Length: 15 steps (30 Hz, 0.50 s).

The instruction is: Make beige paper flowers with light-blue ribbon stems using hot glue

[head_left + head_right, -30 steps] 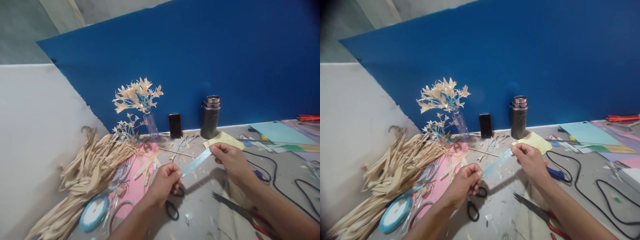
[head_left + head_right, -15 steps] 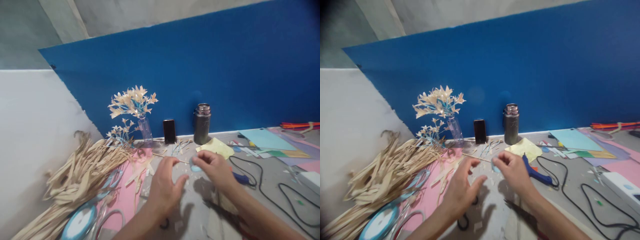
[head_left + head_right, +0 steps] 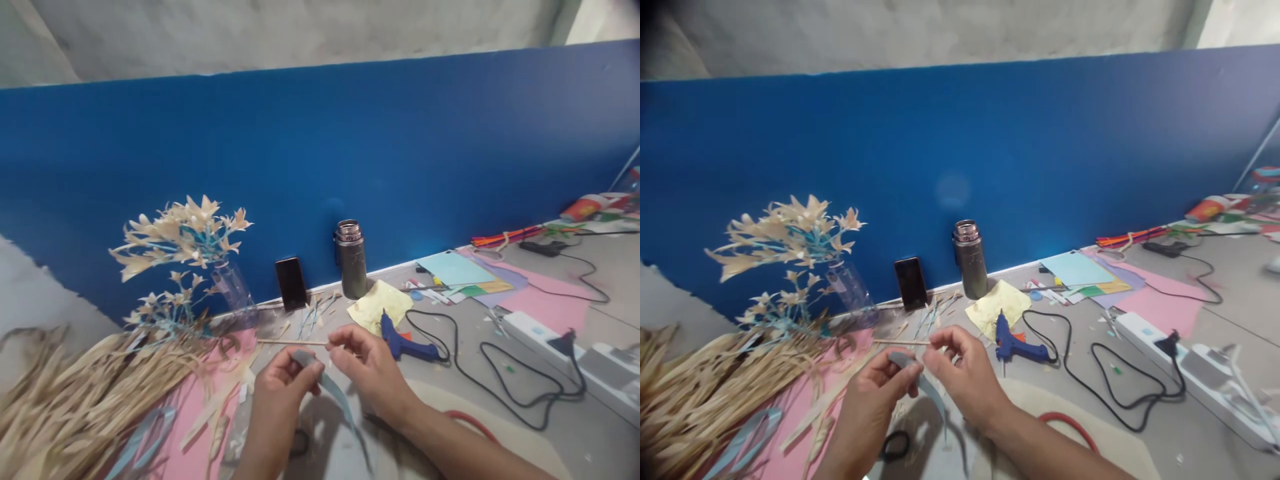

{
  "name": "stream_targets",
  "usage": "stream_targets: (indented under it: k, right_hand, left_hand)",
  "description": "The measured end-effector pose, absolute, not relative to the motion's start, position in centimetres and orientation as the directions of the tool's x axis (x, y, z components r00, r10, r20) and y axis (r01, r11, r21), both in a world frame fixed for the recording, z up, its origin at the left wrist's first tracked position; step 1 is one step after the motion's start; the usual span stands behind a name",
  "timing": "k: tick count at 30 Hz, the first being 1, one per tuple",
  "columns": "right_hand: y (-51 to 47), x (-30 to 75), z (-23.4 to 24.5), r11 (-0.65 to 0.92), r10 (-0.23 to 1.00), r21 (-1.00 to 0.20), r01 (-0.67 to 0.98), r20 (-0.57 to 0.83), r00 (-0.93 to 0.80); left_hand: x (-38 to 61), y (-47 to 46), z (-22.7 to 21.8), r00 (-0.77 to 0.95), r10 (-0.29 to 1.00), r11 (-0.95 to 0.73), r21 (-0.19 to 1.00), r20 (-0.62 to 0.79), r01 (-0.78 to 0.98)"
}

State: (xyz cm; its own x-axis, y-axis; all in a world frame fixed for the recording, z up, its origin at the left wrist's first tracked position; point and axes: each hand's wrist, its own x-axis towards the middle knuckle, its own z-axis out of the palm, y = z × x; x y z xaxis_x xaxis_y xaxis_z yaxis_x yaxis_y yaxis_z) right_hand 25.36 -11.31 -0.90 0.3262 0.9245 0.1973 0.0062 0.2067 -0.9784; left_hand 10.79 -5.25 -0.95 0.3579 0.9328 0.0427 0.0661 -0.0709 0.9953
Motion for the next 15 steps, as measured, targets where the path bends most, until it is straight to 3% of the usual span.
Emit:
stream_targets:
  k: [2, 6, 10, 15]
  right_hand:
    - [-11.2, 24.8, -1.3, 0.109, 0.957, -0.994, 0.023, 0.111, 0.269]
    - [-11.0, 24.1, -2.1, -0.039, 0.986, -0.998, 0.052, -0.03, 0.165]
    - [-11.2, 24.3, -2.5, 0.025, 1.0, -0.994, 0.104, 0.026, 0.001]
    - [-11.0, 24.6, -3.4, 0.136, 0.991, -0.925, 0.354, 0.121, -0.064]
  left_hand:
    - [10.5, -4.8, -1.2, 0.328, 0.944, 0.004, 1.0, -0.013, 0.028]
    - [9.9, -4.0, -1.5, 0.273, 0.962, 0.001, 1.0, -0.009, 0.027]
    - [9.7, -3.6, -1.4, 0.327, 0.944, 0.068, 0.996, -0.044, -0.063]
    - [9.4, -2.8, -1.8, 0.29, 0.951, 0.126, 0.991, -0.106, -0.051]
